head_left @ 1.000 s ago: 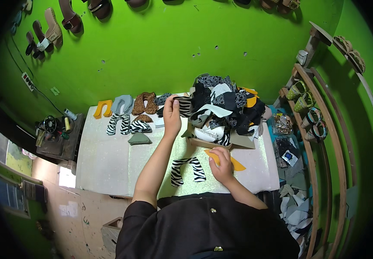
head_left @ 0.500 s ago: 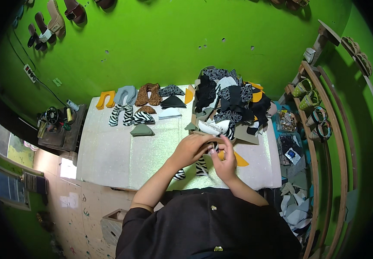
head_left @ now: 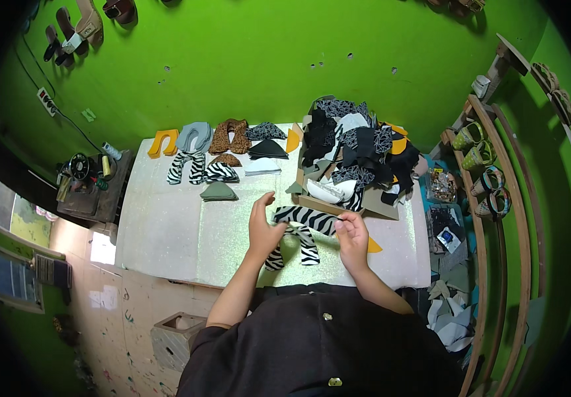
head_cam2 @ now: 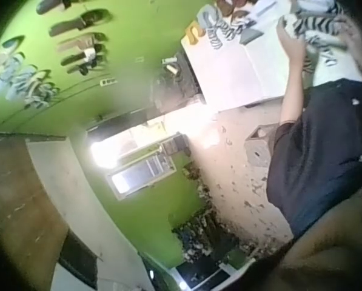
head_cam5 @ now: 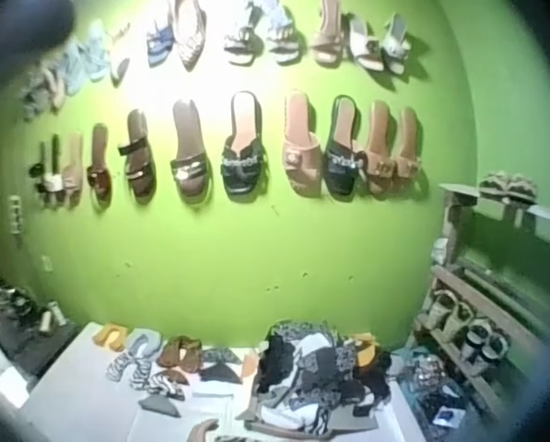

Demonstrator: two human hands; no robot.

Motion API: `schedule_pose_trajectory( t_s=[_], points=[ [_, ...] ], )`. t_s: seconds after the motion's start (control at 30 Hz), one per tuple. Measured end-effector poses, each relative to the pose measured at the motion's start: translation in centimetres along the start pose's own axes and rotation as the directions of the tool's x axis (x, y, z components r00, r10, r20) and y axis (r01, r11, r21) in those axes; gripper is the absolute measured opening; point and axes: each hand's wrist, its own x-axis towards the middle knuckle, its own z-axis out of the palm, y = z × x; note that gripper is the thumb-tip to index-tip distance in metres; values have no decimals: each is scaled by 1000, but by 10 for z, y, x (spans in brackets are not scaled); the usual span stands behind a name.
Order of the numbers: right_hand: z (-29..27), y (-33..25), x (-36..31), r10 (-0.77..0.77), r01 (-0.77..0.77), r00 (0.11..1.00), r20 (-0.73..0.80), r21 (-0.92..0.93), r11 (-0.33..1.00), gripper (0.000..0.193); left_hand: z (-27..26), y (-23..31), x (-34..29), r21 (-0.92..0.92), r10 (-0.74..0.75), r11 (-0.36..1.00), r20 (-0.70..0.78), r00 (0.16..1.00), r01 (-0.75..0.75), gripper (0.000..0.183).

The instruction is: Organize and sort patterned fabric and leather components for shoe manufacturing on a work table.

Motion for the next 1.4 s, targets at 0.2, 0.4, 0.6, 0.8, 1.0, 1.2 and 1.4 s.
schedule_pose_trajectory(
  t_s=[0.2, 0.4, 0.6, 0.8, 1.0, 1.2, 1.4],
  points=[
    [-7, 27, -6, -158, 85, 986, -50, -669, 739, 10, -16, -32, -2, 27, -165, 986, 252, 954, 164, 34],
    [-40, 77, -19, 415, -98, 905, 89, -908, 408, 15, -18, -29, 3, 437, -333, 888, 405, 851, 140, 56],
    [-48, 107, -36, 439, -87, 897, 45, -958, 275, 14, 9, -71, -19, 455, -330, 885, 463, 823, 99, 59],
    [-33, 88, -36, 451, 51, 888, 87, -995, 91, 27, 9, -64, -43, 596, -438, 769, 230, 869, 231, 69],
    [-25, 109, -36, 291, 122, 944, 154, -985, 125, 46, 13, -75, -66, 662, -531, 696, 215, 819, 277, 68],
    [-16, 123, -41, 302, 42, 950, 76, -992, 117, 53, 21, -76, -74, 651, -499, 721, 251, 830, 237, 63],
    [-6, 123, -35, 320, -4, 947, 14, -998, 56, 65, 25, -74, -76, 550, -548, 748, 196, 813, 371, 60]
  ],
)
